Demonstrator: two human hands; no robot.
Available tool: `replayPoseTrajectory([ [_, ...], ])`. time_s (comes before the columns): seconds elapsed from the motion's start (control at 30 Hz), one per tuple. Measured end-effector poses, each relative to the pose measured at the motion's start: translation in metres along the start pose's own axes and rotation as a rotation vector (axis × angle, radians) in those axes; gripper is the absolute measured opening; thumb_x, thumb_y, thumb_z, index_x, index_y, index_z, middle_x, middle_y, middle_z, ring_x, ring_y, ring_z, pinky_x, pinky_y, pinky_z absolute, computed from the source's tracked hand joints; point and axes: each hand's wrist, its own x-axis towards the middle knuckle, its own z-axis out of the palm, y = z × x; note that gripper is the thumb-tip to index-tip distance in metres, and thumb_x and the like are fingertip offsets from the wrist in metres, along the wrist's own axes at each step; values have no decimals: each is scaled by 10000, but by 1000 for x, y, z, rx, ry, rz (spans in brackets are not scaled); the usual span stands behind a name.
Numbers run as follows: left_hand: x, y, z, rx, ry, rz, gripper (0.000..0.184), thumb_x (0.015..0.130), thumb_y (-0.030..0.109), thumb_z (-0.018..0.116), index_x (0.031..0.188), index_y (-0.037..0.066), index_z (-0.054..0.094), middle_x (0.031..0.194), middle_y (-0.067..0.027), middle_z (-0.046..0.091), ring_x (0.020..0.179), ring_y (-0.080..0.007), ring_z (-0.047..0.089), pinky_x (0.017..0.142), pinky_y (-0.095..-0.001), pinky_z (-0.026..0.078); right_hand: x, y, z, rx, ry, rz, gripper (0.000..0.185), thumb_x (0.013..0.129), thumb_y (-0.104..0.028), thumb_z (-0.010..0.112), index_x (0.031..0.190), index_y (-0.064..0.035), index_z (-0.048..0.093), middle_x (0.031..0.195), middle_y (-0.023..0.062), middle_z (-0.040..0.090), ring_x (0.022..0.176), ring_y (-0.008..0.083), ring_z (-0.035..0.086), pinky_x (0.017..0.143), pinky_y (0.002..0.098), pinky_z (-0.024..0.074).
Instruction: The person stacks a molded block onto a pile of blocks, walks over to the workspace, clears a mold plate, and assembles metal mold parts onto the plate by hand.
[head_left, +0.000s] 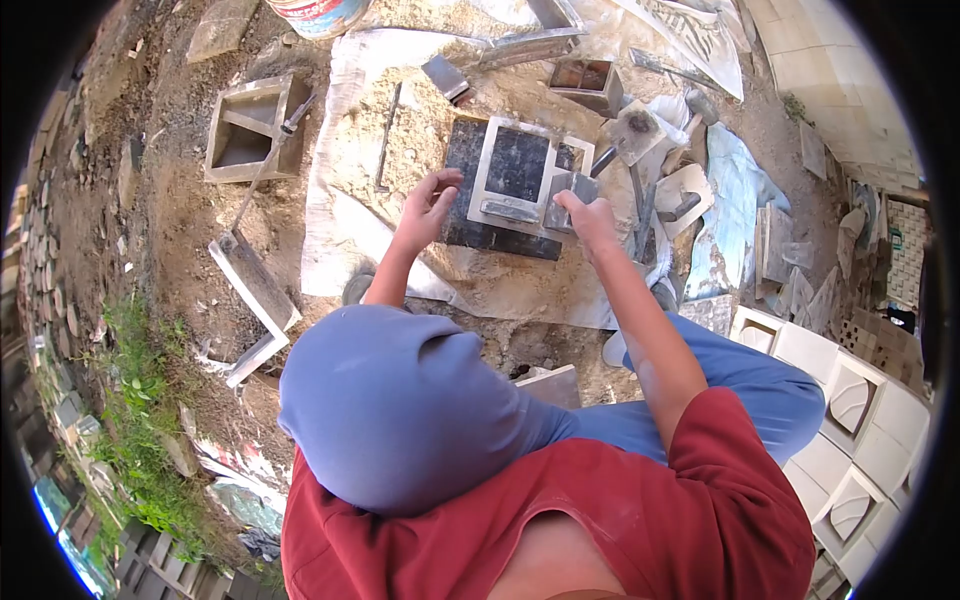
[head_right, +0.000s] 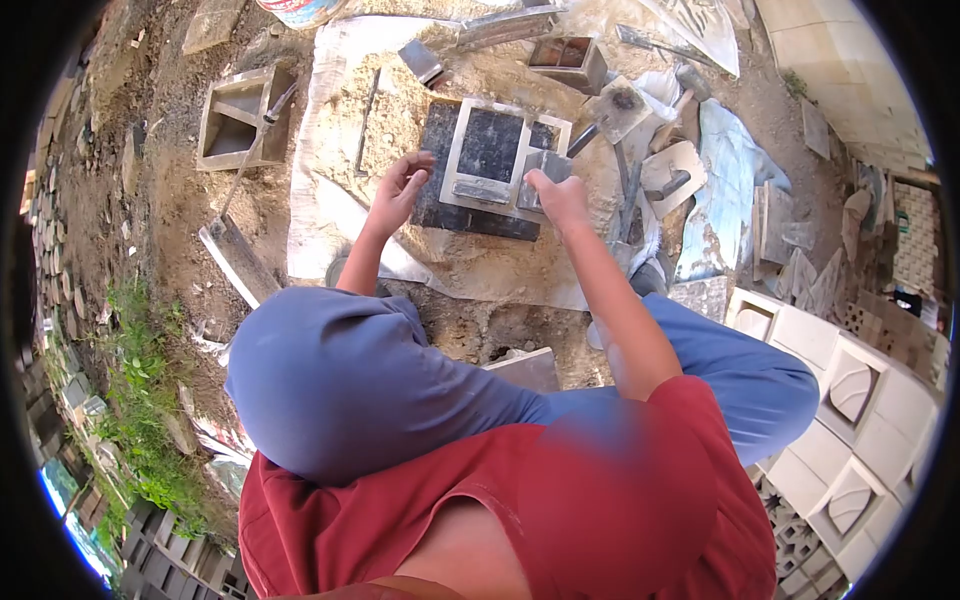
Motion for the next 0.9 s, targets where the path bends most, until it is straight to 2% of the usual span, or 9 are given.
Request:
replayPoseTrajectory([
  [0.03,-3,12,5,66,-7,70,371,989,77,597,1358,37,581,1315,-109,625,1203,-228,606,1049,-376,473,2,3,3,4,1,3,486,713,-418,766,772,64,735,775,126,713,717,187,659,674,361,510],
  [0.07,-4,26,8,67,-13,69,371,989,77,597,1358,37,581,1315,-109,625,1203,-228,606,1049,-376,473,3,6,6,29,-18,-12,491,714,-425,768,783,61,740,776,129,721,718,191,669,680,363,518],
  [0.13,-2,50,13,641,-148,406,518,934,196,720,1405,60,553,1397,-133,577,1259,-307,572,1109,-417,420,5,11,10,57,-32,-24,495,715,-431,770,793,57,745,778,132,729,719,195,680,686,365,525],
  [0.2,3,57,17,605,-197,412,509,872,203,770,1341,91,608,1334,-124,624,1270,-348,564,1135,-455,398,8,17,13,14,-16,-32,461,719,-425,777,789,30,754,758,109,729,695,197,678,679,362,527],
  [0.27,13,44,15,778,-477,496,413,838,198,789,1218,101,661,1243,-94,676,1247,-328,585,1129,-468,409,14,26,17,45,-37,-23,444,721,-417,782,802,19,759,769,103,732,705,196,680,684,361,528],
  [0.3,10,39,21,765,-393,538,325,826,175,786,1123,103,675,1121,-68,704,1170,-319,622,1040,-452,475,13,24,18,76,-58,-15,428,724,-410,786,816,8,764,780,97,735,716,196,682,689,360,528],
  [0.5,-6,34,19,777,-366,289,294,859,132,756,1131,80,657,1028,-97,674,989,-357,654,822,-428,540,1,14,24,80,-84,-31,435,739,-394,797,899,10,766,869,113,750,776,208,699,725,353,537],
  [0.83,-19,35,14,572,-250,215,276,905,149,744,1143,49,644,1044,-129,670,972,-372,656,821,-420,527,7,27,34,86,-129,-145,570,749,-475,815,962,49,755,941,201,753,888,280,739,803,388,557],
  [0.9,-18,35,13,570,-282,230,283,903,138,748,1145,39,641,1041,-132,669,966,-369,656,823,-419,527,5,20,25,-28,-229,-139,741,776,-577,785,1103,83,708,1036,238,739,972,338,732,857,419,556],
])
